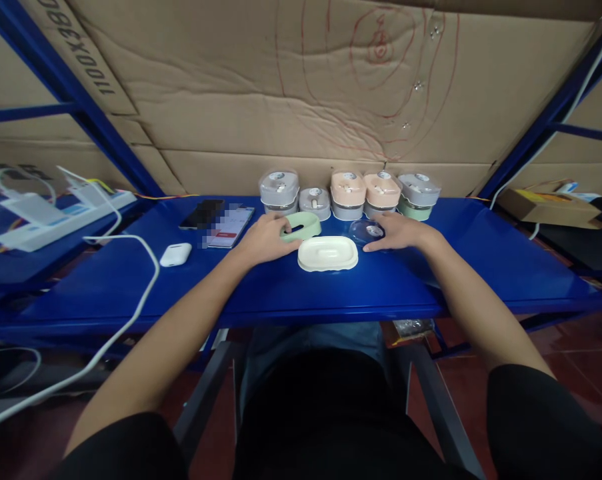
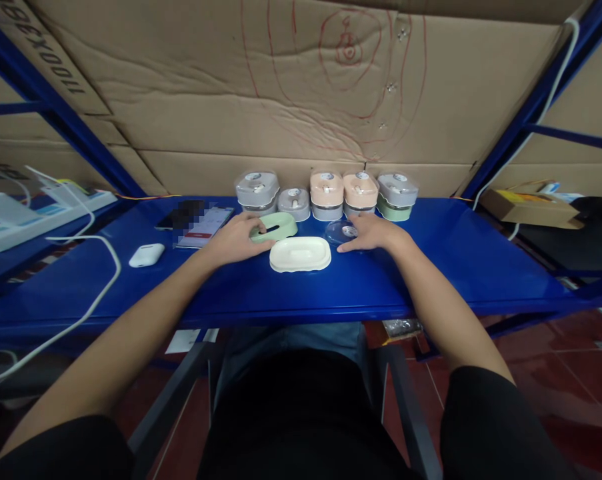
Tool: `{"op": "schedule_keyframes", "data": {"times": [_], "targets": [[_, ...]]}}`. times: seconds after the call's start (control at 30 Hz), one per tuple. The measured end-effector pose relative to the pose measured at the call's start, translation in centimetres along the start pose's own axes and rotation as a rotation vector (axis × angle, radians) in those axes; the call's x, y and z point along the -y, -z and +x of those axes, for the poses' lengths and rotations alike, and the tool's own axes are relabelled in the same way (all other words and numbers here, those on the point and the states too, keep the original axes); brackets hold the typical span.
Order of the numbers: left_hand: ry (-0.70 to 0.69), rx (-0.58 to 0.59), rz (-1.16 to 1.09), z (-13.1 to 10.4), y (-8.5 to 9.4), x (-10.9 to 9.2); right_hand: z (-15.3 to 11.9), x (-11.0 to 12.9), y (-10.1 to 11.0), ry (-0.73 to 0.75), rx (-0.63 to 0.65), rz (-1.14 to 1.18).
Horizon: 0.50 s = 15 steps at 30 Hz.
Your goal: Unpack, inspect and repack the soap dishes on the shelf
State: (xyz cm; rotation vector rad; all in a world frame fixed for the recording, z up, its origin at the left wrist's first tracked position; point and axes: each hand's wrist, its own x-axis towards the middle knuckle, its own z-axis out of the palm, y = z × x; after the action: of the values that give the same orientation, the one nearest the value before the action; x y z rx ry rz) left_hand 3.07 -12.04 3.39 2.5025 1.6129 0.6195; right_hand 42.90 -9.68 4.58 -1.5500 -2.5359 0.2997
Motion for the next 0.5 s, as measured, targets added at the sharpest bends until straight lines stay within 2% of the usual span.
{"op": "schedule_keyframes", "data": {"times": [0.2, 0.37, 0.5], "targets": [[0.04, 0.022, 0.065, 0.1, 0.1, 0.3, -0.1, 0.7, 0.2, -0.021, 0.03, -0.037], [0.097, 0.048, 0.055, 0.2, -0.3, 0.9, 0.0, 0.2, 0.1, -0.001, 0.009, -0.005], [0.084, 0.043, 0.054, 0.3, -0.6, 1.3, 0.1, 0.1, 0.1, 0.009, 0.013, -0.021]]}}
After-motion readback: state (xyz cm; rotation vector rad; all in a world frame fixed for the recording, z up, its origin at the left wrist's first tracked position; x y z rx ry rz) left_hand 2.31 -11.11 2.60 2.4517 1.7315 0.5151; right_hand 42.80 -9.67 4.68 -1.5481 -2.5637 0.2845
